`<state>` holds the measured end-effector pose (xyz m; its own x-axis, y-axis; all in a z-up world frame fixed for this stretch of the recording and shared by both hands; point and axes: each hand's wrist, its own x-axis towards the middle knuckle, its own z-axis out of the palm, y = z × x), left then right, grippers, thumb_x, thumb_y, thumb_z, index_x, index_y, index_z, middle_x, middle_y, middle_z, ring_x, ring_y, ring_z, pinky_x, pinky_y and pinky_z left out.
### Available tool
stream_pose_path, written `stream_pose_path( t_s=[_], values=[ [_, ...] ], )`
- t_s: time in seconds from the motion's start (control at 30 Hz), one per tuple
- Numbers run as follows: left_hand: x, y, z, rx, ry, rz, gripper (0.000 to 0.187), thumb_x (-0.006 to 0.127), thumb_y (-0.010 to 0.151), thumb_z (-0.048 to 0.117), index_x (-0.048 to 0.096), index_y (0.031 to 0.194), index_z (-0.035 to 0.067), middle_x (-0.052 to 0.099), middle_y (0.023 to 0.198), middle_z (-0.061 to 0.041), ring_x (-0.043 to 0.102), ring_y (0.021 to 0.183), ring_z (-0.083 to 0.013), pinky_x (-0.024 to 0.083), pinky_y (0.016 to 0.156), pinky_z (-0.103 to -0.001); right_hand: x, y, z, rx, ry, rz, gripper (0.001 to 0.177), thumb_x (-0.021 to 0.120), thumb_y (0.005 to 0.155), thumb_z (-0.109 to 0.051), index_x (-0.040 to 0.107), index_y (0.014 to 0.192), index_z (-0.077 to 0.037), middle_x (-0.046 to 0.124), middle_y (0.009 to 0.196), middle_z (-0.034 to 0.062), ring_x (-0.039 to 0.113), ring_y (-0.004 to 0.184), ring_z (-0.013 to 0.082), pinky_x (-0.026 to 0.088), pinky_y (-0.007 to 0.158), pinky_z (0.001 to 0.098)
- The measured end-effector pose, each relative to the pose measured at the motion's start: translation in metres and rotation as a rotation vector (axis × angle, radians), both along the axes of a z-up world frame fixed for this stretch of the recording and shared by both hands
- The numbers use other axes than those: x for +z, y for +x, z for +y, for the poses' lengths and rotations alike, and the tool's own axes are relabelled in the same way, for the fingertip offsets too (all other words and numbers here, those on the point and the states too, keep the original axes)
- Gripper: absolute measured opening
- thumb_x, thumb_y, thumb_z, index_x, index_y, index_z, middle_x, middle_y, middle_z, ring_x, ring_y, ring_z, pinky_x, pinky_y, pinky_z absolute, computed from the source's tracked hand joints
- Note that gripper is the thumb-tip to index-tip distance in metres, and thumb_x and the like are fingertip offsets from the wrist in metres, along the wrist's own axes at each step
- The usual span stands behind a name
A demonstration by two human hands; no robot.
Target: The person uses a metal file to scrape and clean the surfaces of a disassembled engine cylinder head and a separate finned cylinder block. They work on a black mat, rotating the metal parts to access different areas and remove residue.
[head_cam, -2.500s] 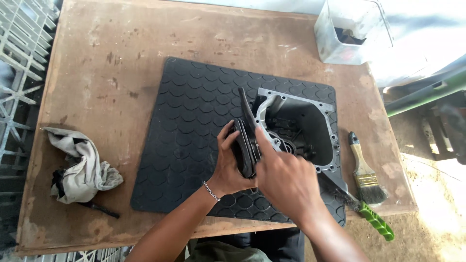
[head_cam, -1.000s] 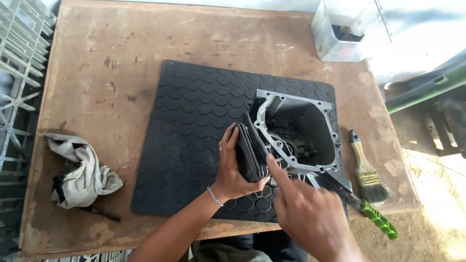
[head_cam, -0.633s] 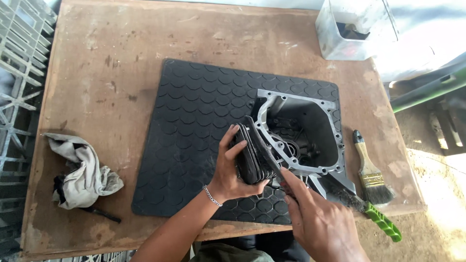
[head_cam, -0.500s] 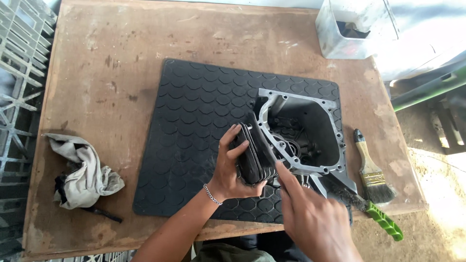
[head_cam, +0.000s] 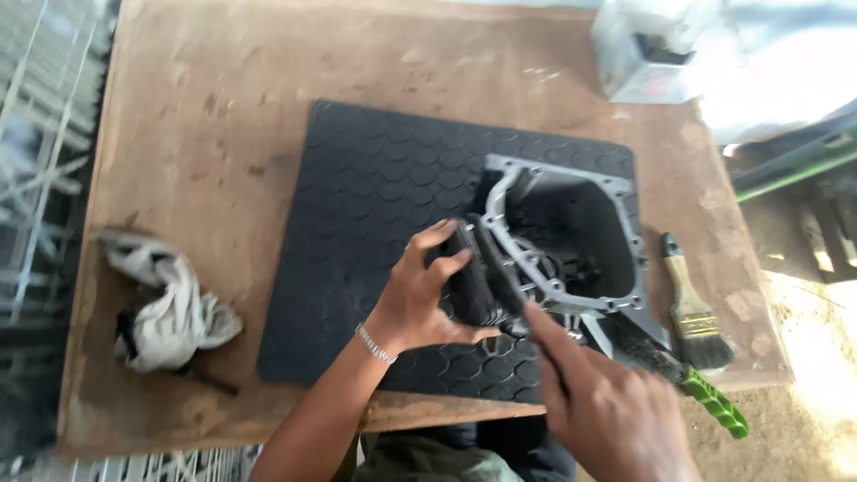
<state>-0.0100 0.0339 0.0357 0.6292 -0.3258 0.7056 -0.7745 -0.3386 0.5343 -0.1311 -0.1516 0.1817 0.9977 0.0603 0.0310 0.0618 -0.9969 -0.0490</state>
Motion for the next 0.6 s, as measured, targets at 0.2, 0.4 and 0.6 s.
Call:
stream_pose_path(
  t_s=[0.2,0.4,0.6],
  values=[
    [-0.005,0.007,0.003,-0.070,-0.060,0.048,0.098,0.099,0.052,0.055,0.052,0.125,0.010,0.039,0.141,-0.019,0.052,0.128,-0.0432,0.053,0.109,-0.052,-0.009,0.031,0.017,0.026,0.019,-0.217,0.038,0.067,0.088,-0.016,0.072,0.126,-0.016,0.071,0.057,0.0016,0.062,0.036,0.0209,0.042,0.035,0.0357],
    [-0.016,0.016,0.004,-0.128,-0.033,0.094,0.105,0.100,0.046,0.060,0.050,0.126,0.014,0.036,0.145,-0.017,0.045,0.133,-0.0403,0.048,0.113,-0.050,-0.010,0.038,0.009,0.026,-0.004,-0.182,0.044,0.067,0.088,-0.024,0.070,0.131,-0.019,0.074,0.063,-0.0004,0.065,0.038,0.0205,0.046,0.034,0.0365],
    [-0.002,0.022,0.007,-0.206,0.122,0.076,0.092,0.096,0.060,0.060,0.052,0.126,0.013,0.038,0.142,-0.017,0.040,0.135,-0.0387,0.042,0.115,-0.052,0.006,0.010,-0.004,-0.045,0.125,-0.042,0.042,0.066,0.087,-0.017,0.068,0.130,-0.020,0.077,0.066,0.0044,0.069,0.040,0.0244,0.048,0.036,0.0402]
  ],
)
